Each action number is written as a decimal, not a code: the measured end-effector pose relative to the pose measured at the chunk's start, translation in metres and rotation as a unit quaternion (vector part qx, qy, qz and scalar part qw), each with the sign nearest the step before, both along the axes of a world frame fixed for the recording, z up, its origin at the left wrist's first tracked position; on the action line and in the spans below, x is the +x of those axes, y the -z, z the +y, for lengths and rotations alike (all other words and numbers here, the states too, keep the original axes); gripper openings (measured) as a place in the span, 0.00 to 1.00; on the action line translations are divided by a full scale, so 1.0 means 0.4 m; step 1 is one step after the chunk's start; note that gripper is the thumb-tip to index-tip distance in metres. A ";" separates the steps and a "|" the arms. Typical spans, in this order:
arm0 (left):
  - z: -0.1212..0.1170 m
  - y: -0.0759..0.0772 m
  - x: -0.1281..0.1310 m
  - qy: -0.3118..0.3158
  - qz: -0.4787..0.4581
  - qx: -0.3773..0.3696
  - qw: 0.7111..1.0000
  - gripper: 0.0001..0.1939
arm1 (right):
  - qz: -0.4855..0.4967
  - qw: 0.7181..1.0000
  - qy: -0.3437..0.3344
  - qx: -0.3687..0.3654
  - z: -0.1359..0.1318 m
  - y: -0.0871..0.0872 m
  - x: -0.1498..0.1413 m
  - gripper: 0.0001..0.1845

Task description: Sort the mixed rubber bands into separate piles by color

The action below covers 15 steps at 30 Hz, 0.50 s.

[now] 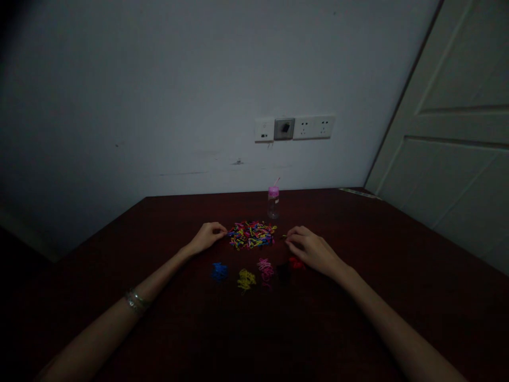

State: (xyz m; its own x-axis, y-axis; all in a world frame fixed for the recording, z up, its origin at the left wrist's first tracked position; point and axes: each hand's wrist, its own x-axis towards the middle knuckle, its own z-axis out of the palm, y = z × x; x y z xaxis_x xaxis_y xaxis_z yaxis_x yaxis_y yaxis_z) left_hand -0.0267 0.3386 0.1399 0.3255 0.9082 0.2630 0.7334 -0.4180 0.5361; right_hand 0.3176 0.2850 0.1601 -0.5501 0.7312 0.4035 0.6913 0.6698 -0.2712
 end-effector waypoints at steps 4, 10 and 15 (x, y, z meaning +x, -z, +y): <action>-0.004 -0.019 0.000 -0.009 -0.011 0.011 1.000 0.09 | 0.003 1.000 -0.003 0.004 0.000 0.000 0.000 0.12; 0.004 -0.037 -0.014 -0.024 -0.028 0.037 0.999 0.09 | -0.009 1.000 0.001 0.002 0.002 0.004 0.002 0.12; -0.009 -0.079 -0.002 -0.027 -0.079 0.017 0.996 0.09 | 0.006 1.000 -0.007 -0.001 -0.002 -0.001 -0.003 0.12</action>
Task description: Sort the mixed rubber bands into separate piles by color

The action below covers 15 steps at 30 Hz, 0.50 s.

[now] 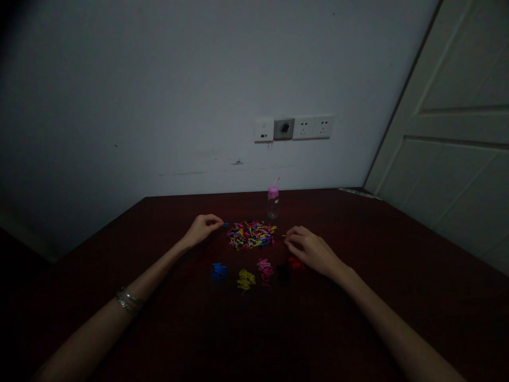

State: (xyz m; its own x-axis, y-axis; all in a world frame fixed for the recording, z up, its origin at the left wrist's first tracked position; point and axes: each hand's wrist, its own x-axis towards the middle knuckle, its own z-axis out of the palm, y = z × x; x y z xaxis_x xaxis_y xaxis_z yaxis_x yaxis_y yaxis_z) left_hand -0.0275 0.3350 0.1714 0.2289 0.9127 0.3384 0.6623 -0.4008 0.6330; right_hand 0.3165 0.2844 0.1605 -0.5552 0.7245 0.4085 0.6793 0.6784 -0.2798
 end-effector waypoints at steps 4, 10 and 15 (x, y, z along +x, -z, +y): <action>-0.024 -0.035 0.034 0.027 -0.058 -0.030 0.997 0.10 | 0.036 0.999 -0.011 0.001 -0.016 -0.011 -0.022 0.11; -0.086 -0.061 0.108 0.094 -0.098 -0.073 0.988 0.11 | 0.151 0.987 -0.061 0.003 -0.059 -0.026 -0.098 0.11; -0.155 -0.080 0.170 0.153 -0.070 -0.085 0.982 0.09 | 0.196 0.978 -0.073 0.000 -0.091 -0.027 -0.151 0.11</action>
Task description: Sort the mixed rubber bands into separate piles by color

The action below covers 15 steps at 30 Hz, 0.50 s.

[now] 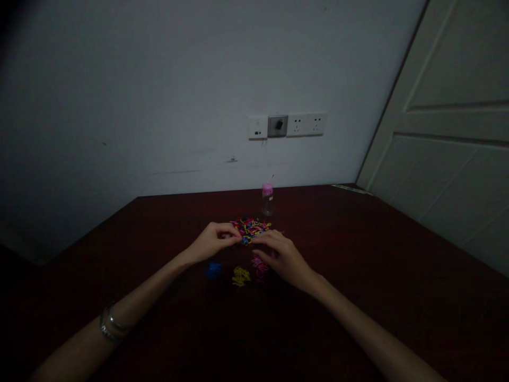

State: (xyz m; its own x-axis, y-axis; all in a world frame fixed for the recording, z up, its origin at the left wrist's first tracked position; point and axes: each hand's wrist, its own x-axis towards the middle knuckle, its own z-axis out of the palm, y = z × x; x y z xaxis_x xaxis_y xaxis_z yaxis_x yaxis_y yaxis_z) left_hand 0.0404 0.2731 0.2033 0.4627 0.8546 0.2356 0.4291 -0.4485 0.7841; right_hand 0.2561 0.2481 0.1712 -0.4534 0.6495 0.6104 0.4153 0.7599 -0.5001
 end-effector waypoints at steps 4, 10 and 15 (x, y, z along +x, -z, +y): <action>-0.027 -0.005 0.026 0.032 0.028 0.005 0.999 0.08 | 0.002 0.999 -0.010 0.035 -0.008 0.005 -0.011 0.10; -0.026 0.009 0.029 0.045 0.027 -0.005 0.999 0.08 | 0.012 0.999 -0.005 0.047 -0.008 0.009 -0.014 0.06; -0.023 0.011 0.028 0.051 0.014 -0.016 0.998 0.09 | 0.011 0.999 0.003 0.040 -0.004 0.010 -0.009 0.05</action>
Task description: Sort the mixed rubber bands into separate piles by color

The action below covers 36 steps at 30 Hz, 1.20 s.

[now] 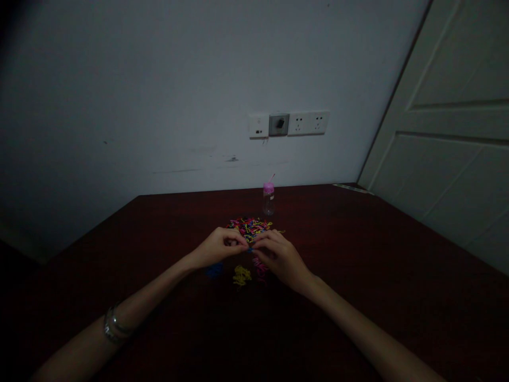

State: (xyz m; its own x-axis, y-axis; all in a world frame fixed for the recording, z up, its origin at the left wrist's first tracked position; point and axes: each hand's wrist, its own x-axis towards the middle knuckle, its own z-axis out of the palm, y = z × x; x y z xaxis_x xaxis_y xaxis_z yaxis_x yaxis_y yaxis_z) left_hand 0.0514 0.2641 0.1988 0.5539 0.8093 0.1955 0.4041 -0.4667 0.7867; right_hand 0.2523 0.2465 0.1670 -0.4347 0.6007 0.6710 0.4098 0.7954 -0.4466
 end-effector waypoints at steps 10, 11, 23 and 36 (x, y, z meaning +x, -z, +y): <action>0.121 0.045 -0.099 -0.200 -0.124 -0.086 0.968 0.14 | -0.074 0.995 -0.062 -0.020 0.039 0.009 -0.093 0.03; 0.135 0.055 -0.115 -0.216 -0.132 -0.095 0.963 0.14 | -0.094 0.993 -0.075 -0.023 0.039 0.010 -0.113 0.03; 0.194 0.118 -0.185 -0.247 -0.152 -0.109 0.951 0.14 | -0.240 0.961 -0.131 -0.042 0.037 0.009 -0.185 0.06; 0.204 0.154 -0.207 -0.227 0.077 0.064 0.969 0.11 | -0.099 0.989 -0.086 -0.064 0.079 -0.004 -0.034 0.06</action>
State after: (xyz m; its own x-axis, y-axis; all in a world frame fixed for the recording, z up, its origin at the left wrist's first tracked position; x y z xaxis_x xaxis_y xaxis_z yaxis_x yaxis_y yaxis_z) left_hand -0.0314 0.3458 0.1373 0.1781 0.9508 0.2534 0.6989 -0.3035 0.6476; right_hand 0.2387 0.2782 0.1687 -0.6539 0.5799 0.4860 0.3621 0.8038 -0.4720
